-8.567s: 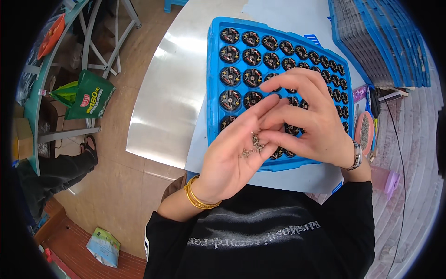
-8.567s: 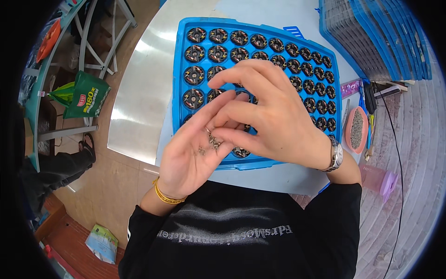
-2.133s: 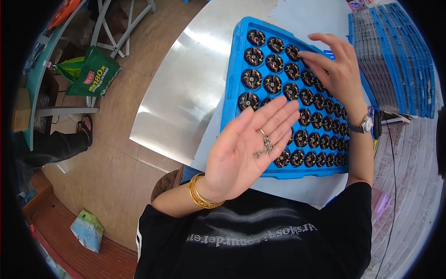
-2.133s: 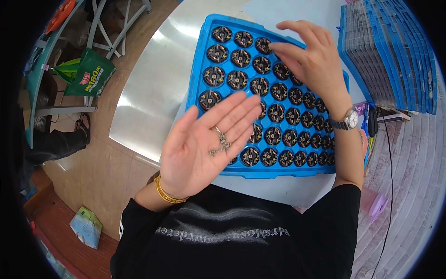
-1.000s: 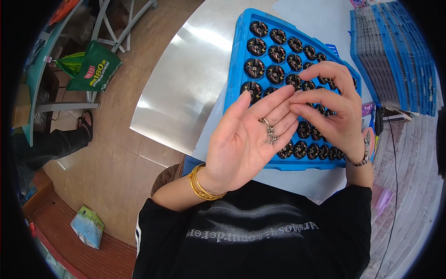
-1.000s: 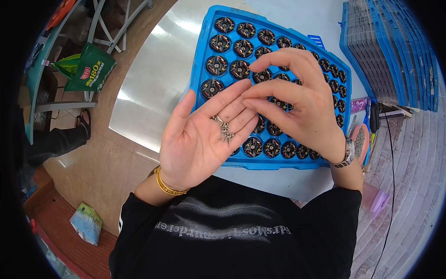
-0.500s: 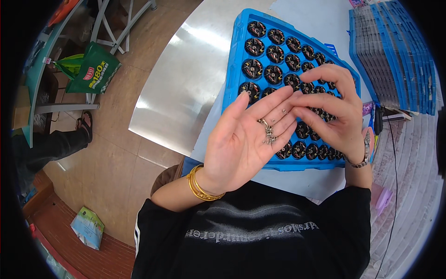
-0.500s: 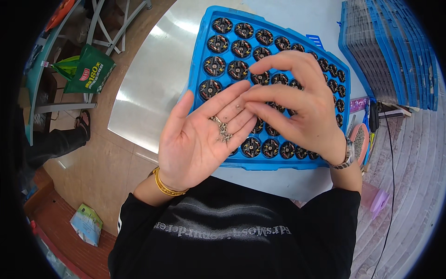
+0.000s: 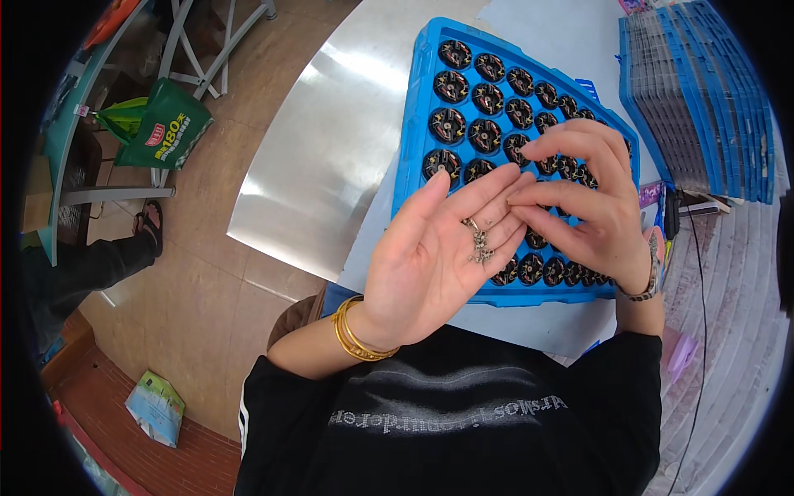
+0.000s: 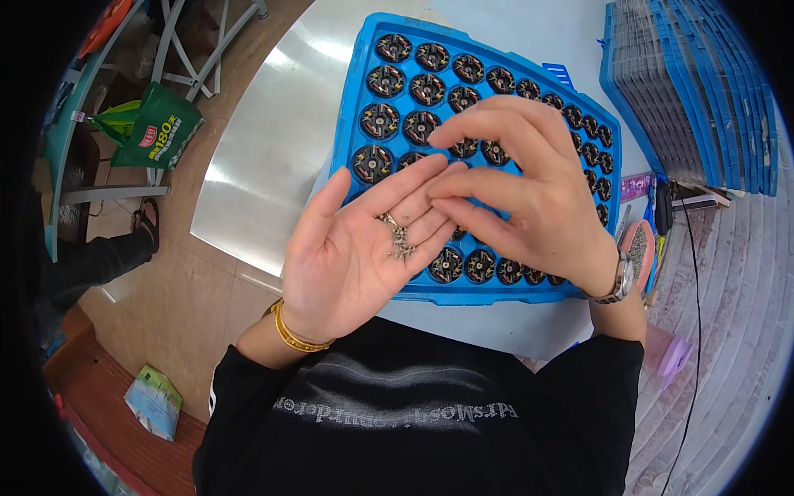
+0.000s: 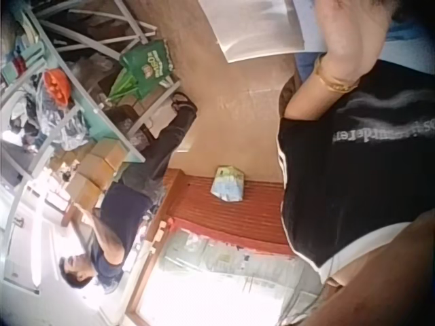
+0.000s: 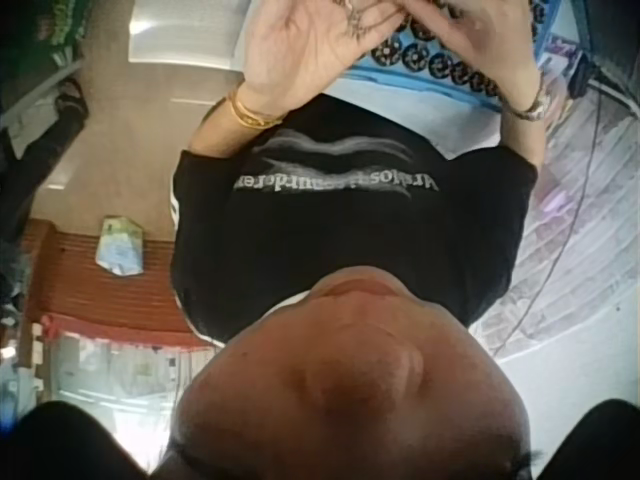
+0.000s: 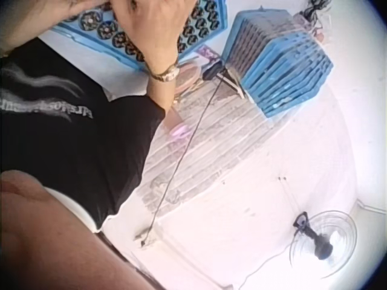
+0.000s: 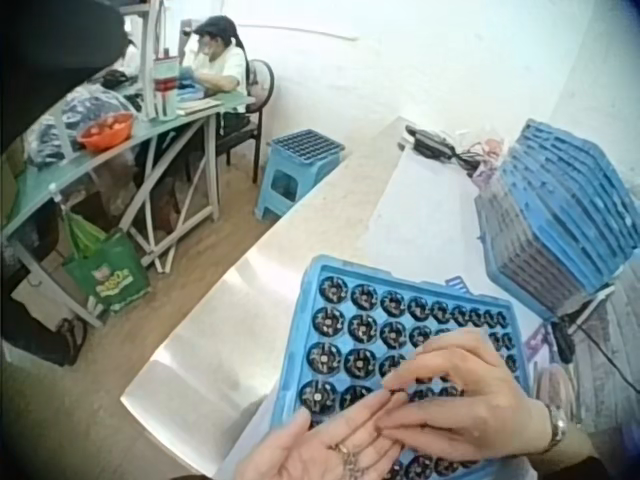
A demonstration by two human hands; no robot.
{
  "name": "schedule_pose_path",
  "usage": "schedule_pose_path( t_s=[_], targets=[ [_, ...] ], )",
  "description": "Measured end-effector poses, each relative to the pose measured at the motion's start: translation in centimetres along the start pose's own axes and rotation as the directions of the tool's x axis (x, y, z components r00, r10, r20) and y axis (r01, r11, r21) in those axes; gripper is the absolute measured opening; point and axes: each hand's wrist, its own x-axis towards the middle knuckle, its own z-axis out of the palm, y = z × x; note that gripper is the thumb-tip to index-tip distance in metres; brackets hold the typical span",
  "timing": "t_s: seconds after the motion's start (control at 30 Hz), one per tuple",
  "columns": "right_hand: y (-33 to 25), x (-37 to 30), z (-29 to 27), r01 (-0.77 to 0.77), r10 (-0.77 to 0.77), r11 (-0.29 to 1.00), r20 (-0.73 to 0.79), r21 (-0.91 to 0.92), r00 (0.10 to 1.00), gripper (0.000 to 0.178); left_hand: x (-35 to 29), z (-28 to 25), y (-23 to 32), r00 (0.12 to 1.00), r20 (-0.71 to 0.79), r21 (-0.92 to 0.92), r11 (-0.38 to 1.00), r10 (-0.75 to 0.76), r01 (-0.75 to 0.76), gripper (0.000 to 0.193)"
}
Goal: Placing small metal electronic components into an organizational grid tray.
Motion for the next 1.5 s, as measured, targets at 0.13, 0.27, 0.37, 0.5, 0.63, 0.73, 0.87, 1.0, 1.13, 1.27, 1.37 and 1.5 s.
schedule_pose_path(
  t_s=[0.13,0.27,0.37,0.5,0.63,0.73,0.87,1.0,1.13,1.27,1.37,1.5],
  targets=[
    [0.9,1.1,-0.1,-0.067,0.056,0.99,0.091,0.127,0.994,0.017,-0.1,-0.3,0.1,1.0,0.022,-0.026,1.0,0.004,-0.003,0.072],
    [3.8,2.1,0.6,-0.142,0.145,0.986,-0.025,0.088,0.989,0.012,-0.1,-0.3,0.0,0.999,0.022,-0.035,0.999,0.039,-0.038,0.071],
    [7.2,2.9,2.0,-0.116,0.089,0.972,-0.14,-0.203,0.986,0.009,0.0,-0.2,0.0,0.998,0.055,-0.044,0.999,0.031,-0.029,0.07],
    [9.3,3.4,3.5,-0.097,0.07,0.972,-0.13,-0.216,0.989,0.01,-0.1,0.0,-0.1,0.999,0.018,0.025,0.998,0.049,-0.049,0.071],
    [9.8,3.7,4.1,-0.071,0.045,0.964,-0.108,-0.258,0.993,0.011,-0.2,-0.1,0.0,0.998,0.027,0.04,0.998,0.05,-0.051,0.071],
    [9.7,3.7,3.8,-0.039,0.018,0.967,-0.086,-0.252,0.996,0.014,-0.3,-0.1,0.0,0.998,0.03,0.036,0.998,0.058,-0.059,0.071],
    [9.6,3.2,3.4,-0.009,-0.001,0.971,-0.042,-0.237,0.999,0.018,-0.2,0.0,0.2,0.996,0.028,0.033,0.996,0.079,-0.08,0.072],
    [7.2,3.5,2.0,-0.035,0.028,0.957,-0.027,-0.289,0.999,0.018,-0.1,-0.1,0.2,0.996,0.036,0.02,0.996,0.086,-0.087,0.073],
    [2.0,3.4,0.2,-0.023,0.022,0.989,-0.009,-0.148,1.0,0.022,-0.3,-0.3,0.3,0.995,0.031,0.015,0.996,0.09,-0.091,0.074],
    [-0.7,2.6,0.1,0.081,-0.08,0.996,0.034,-0.026,0.996,0.025,-0.3,0.3,0.4,0.997,-0.033,0.031,0.997,0.076,-0.075,0.075],
    [-1.4,2.1,0.6,0.13,-0.131,0.989,-0.006,-0.067,0.991,0.025,0.0,0.4,0.2,0.996,-0.005,0.049,0.995,0.089,-0.089,0.075],
    [-1.0,2.1,0.5,0.1,-0.103,0.991,-0.022,-0.083,0.994,0.016,-0.1,0.2,0.0,0.995,0.005,0.045,0.994,0.096,-0.096,0.076]
  ],
)
